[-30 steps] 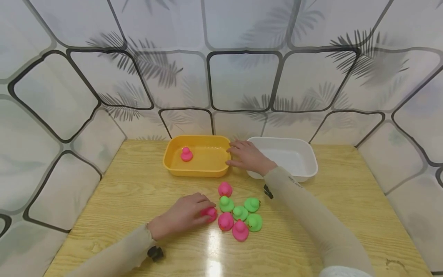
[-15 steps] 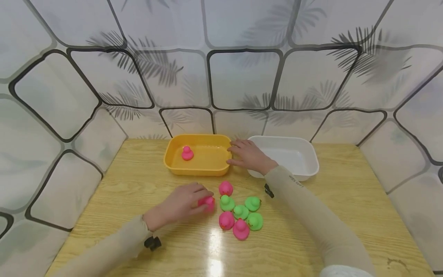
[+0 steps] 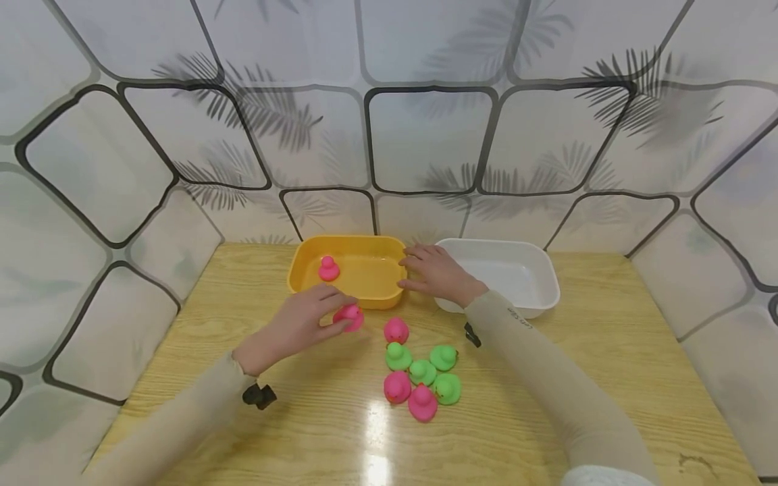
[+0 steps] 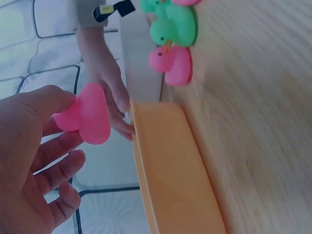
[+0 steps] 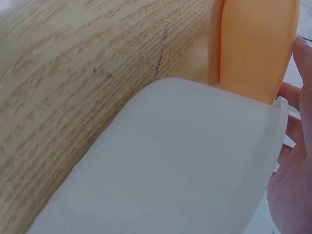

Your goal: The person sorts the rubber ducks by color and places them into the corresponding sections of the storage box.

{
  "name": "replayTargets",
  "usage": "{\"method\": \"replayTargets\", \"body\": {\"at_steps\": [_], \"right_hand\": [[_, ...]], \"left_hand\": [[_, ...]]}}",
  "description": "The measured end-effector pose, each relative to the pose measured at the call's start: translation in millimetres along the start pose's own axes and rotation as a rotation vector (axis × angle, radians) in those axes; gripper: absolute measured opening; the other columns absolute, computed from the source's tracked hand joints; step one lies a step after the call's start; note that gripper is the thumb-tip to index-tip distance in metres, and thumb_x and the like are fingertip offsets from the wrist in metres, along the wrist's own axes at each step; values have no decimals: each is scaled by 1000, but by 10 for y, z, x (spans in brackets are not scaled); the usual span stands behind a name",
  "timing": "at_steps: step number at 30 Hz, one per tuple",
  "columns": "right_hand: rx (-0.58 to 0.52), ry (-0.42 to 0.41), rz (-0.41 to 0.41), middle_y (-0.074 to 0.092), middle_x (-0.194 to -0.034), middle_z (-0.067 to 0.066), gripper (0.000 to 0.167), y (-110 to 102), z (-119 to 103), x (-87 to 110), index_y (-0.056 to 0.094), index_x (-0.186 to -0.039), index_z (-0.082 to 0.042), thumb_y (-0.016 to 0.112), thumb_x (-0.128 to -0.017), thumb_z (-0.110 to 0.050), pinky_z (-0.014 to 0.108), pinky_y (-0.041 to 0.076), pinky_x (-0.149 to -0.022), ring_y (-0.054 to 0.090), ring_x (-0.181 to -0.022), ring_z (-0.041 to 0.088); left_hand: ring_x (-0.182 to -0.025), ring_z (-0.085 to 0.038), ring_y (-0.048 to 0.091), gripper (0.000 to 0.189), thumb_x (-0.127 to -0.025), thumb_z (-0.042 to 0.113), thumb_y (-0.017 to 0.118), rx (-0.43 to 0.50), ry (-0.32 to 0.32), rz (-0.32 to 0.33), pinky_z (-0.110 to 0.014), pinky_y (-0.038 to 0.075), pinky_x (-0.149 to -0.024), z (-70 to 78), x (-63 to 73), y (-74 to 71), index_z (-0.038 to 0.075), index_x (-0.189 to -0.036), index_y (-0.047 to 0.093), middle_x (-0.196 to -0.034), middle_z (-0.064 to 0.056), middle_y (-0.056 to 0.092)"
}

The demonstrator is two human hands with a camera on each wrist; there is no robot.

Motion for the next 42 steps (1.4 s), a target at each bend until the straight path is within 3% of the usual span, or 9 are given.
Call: {"method": "replayTargets", "body": {"at_steps": [8, 16, 33, 42], "right_hand": [[-8, 8, -8, 51, -153, 22, 53, -14, -8, -2, 64, -138, -4, 68, -100, -42, 63, 29, -119, 41, -145, 46], [0, 10, -10, 51, -153, 22, 53, -15, -7, -4, 63, -138, -4, 67, -101, -42, 62, 29, -120, 41, -145, 45], [-12, 8, -6, 51, -153, 23, 52, -26, -37, 18, 63, -138, -3, 67, -101, -40, 63, 29, -119, 42, -144, 46], [-14, 9, -16, 51, -153, 23, 53, -39, -53, 22, 63, -138, -3, 67, -102, -40, 63, 29, -119, 42, -144, 46]], "left_hand": [[-91, -20, 65, 32, -91, 27, 83, -15, -36, 11, -34, 59, -75, -216, -85, -93, 9, -116, 76, -105, -4, 72], [-95, -25, 65, 30, -94, 27, 80, -19, -107, 0, -39, 59, -76, -396, -251, -164, 9, -117, 75, -103, -5, 70], [-97, -27, 68, 26, -97, 26, 76, -31, -169, -50, -43, 57, -86, -715, -524, -65, 8, -115, 75, -107, -8, 74], [-95, -27, 64, 28, -99, 30, 73, -32, -253, -103, -43, 57, -81, -855, -565, -28, 9, -117, 74, -107, -7, 72]]}}
Point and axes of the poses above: each hand's wrist, its own x-axis away from the middle knuckle, its own y-axis out of the palm, z = x × y, the point moved 4 cm from there along -x, towards the middle knuckle
